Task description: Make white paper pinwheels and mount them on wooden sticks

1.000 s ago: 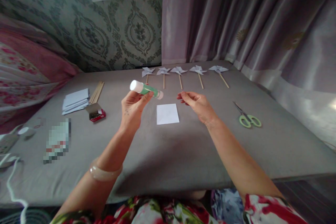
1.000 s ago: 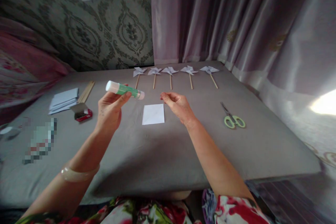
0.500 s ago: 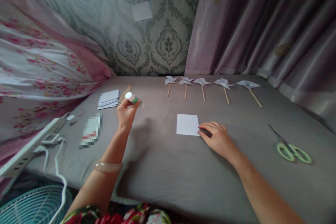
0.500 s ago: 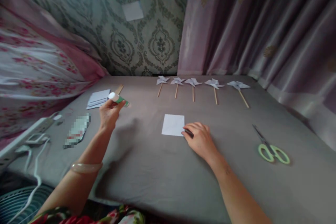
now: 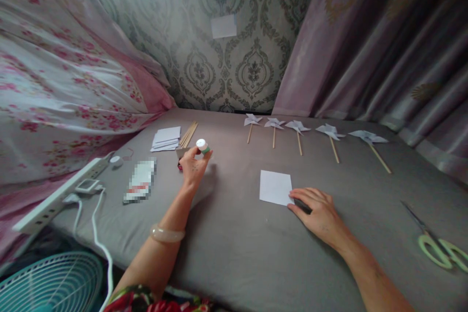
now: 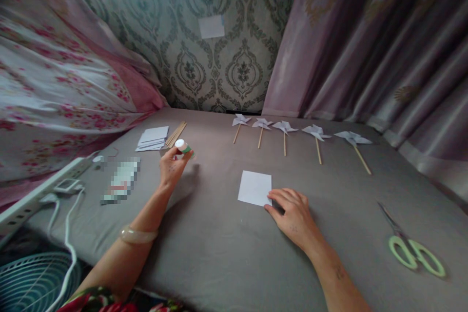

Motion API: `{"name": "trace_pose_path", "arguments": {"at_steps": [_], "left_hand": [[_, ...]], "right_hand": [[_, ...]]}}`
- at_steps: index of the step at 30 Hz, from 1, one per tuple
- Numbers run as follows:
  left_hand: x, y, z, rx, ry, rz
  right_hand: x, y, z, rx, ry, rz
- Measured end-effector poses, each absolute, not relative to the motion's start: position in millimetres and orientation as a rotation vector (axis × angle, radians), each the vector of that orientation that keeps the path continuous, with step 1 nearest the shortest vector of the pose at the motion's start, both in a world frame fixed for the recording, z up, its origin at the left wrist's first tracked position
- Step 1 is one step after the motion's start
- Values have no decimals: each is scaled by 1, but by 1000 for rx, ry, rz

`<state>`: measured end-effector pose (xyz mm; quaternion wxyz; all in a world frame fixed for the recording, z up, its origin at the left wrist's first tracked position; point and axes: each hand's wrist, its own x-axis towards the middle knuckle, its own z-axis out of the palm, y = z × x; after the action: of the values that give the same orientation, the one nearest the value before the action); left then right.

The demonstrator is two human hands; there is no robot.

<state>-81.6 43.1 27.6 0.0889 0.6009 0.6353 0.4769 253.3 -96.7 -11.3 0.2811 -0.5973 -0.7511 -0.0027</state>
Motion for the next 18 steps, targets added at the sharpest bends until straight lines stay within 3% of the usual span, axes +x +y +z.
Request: {"name": "trace_pose_path", "arguments": {"at_steps": [9,14,18], "left_hand": [[-75,31,29,1984,2045,1294],[-83,36,27,1871,2125,1281],[-84,39,27,1845,2113,1296]], "right_hand": [[254,-83,-10,-1560,-2069,11],[250,-71,15,-1552,-2197,110],[246,-62,33,-1621,-1996,84]]}}
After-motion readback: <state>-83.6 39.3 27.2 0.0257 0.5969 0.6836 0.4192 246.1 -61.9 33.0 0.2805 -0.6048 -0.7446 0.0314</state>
